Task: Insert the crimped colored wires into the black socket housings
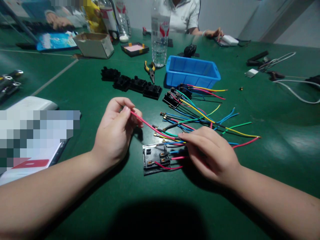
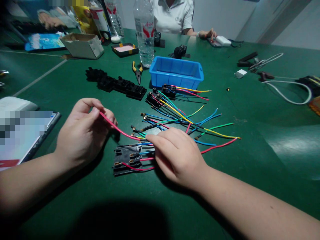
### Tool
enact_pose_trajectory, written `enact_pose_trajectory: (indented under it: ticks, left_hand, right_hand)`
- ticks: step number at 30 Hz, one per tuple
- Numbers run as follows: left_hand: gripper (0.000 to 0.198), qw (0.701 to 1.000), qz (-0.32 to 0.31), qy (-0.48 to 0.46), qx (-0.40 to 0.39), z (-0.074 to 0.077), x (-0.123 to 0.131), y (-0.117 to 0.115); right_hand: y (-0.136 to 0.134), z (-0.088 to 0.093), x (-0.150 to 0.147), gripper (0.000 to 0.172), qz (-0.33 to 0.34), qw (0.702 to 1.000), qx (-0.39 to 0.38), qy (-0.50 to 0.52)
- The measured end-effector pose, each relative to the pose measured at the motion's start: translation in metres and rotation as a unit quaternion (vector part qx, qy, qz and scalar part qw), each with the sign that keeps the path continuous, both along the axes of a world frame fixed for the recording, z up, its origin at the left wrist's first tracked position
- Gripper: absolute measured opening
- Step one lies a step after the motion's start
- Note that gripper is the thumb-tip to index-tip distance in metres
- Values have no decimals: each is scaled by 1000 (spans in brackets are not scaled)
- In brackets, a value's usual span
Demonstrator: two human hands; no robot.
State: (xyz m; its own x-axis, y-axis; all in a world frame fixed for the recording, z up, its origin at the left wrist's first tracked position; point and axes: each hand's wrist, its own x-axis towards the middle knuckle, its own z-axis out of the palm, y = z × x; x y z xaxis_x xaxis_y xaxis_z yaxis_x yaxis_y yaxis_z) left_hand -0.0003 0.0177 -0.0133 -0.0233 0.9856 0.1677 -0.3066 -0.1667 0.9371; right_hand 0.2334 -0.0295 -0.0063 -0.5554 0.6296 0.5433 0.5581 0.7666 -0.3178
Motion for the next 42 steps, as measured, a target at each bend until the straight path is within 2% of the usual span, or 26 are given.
enact_pose_trajectory:
  ticks: [6, 9, 14, 21, 24, 28, 34, 42]
  left_hand:
    - [5, 1000, 4, -1, -3, 0, 0, 0]
    - [4, 1000, 11, -5, -7, 1, -1, 0]
    - [4, 1000, -6, 6, 10, -2, -3, 3]
    - [8, 998, -45, 31, 35, -5, -3, 0]
    - [6, 996, -52, 35, 66, -4, -3, -3]
    - [4, 993, -35, 26, 110, -3, -1, -6]
    - [3, 993, -13, 25, 117, -1, 2, -7]
    - [12, 991, 1, 55, 123, -1, 1, -9]
  right_hand:
    - [-4, -3, 2, 47, 55, 998, 7, -12]
    - [-5, -5, 2, 46, 65, 997, 18, -26]
    - [-5, -3, 2, 40, 39, 998, 21, -37]
    - [-5, 3, 0, 32, -44, 999, 13, -24]
    - [-5, 3, -1, 28, -48, 999, 4, -23]
    - [-3, 1, 0, 28, -25, 1000, -5, -18]
    - [0, -2, 0, 31, -25, 999, -24, 8]
    - [4, -3, -2, 29, -95, 993, -40, 51]
